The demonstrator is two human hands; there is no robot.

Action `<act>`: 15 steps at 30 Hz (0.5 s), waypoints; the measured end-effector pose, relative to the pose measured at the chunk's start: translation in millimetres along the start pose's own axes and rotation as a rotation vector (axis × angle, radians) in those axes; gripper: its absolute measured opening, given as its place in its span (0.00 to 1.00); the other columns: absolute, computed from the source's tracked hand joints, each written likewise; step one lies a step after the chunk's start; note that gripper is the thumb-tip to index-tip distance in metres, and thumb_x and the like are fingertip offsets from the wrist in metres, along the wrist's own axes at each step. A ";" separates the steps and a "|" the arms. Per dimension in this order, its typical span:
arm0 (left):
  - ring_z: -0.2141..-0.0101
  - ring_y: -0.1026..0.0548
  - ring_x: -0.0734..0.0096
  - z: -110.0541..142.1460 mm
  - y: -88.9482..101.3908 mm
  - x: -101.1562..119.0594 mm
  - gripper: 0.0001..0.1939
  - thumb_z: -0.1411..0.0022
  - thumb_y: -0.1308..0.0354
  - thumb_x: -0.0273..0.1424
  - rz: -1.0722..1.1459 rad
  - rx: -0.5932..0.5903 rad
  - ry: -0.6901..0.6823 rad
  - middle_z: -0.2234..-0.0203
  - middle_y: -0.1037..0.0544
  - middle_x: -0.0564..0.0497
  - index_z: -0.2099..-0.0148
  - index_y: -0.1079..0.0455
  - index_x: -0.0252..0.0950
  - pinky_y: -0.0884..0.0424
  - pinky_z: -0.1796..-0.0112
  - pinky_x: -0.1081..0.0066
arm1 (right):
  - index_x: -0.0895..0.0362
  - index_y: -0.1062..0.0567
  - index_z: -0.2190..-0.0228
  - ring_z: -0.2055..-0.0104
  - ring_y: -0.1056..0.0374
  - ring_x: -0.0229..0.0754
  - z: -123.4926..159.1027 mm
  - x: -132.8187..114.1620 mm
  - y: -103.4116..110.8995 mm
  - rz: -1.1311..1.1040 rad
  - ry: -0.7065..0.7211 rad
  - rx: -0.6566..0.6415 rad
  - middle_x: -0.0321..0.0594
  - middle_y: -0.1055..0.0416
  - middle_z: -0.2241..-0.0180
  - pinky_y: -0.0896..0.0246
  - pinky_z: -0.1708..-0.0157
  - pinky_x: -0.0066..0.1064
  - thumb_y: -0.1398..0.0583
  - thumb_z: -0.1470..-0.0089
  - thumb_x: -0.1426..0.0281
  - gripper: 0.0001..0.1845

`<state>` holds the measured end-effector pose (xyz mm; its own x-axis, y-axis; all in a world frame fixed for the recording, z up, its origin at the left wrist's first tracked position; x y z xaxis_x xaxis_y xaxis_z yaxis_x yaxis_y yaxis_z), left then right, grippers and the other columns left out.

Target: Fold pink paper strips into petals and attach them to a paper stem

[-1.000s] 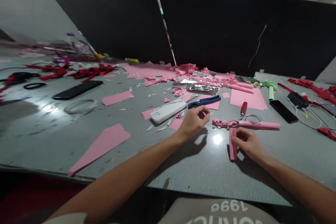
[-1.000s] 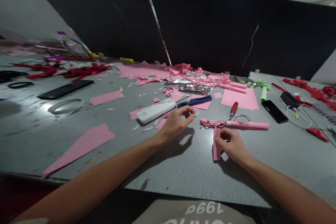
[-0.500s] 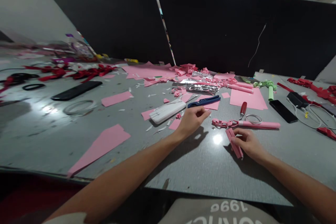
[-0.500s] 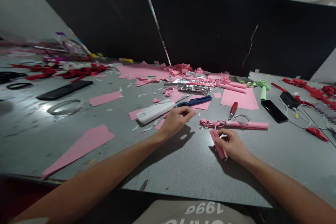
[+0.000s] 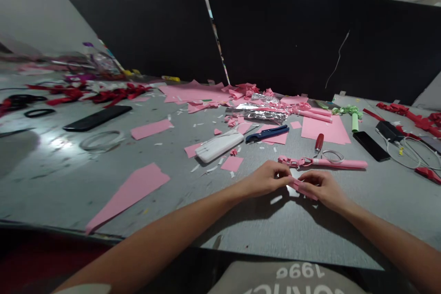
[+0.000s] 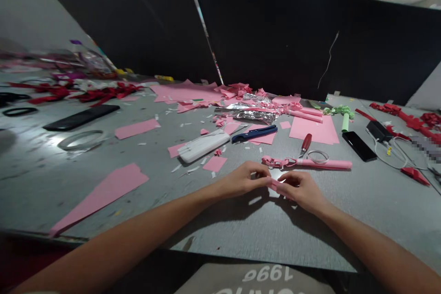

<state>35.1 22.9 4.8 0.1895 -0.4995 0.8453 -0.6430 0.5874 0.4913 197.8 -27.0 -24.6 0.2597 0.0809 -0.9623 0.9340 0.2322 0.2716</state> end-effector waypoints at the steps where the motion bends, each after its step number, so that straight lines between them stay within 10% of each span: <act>1: 0.71 0.26 0.68 -0.1 2.2 -0.6 0.13 0.32 0.39 0.35 0.002 0.009 0.007 0.74 0.19 0.50 0.66 0.18 0.35 0.34 0.67 0.69 | 0.57 0.14 0.64 0.74 0.33 0.39 -0.2 0.2 0.5 0.003 -0.004 -0.002 0.40 0.23 0.72 0.38 0.78 0.28 0.30 0.41 0.48 0.23; 15: 0.72 0.26 0.68 -2.6 7.2 -8.0 0.12 0.33 0.37 0.36 -0.032 -0.127 0.037 0.75 0.22 0.50 0.69 0.20 0.36 0.33 0.69 0.68 | 0.56 0.20 0.74 0.80 0.34 0.38 -4.0 12.8 8.9 0.055 -0.121 -0.078 0.38 0.27 0.80 0.43 0.80 0.28 0.31 0.44 0.46 0.25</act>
<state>30.9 32.7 2.1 0.2373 -0.4970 0.8347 -0.5377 0.6484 0.5390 208.5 -20.0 -34.4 0.3423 -0.0201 -0.9394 0.8967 0.3055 0.3202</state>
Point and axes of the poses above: each hand's wrist, its own z-axis away from the middle knuckle, its own y-axis out of the back of the hand, x = y × z, the point moved 7 cm from there along -z, towards the middle knuckle
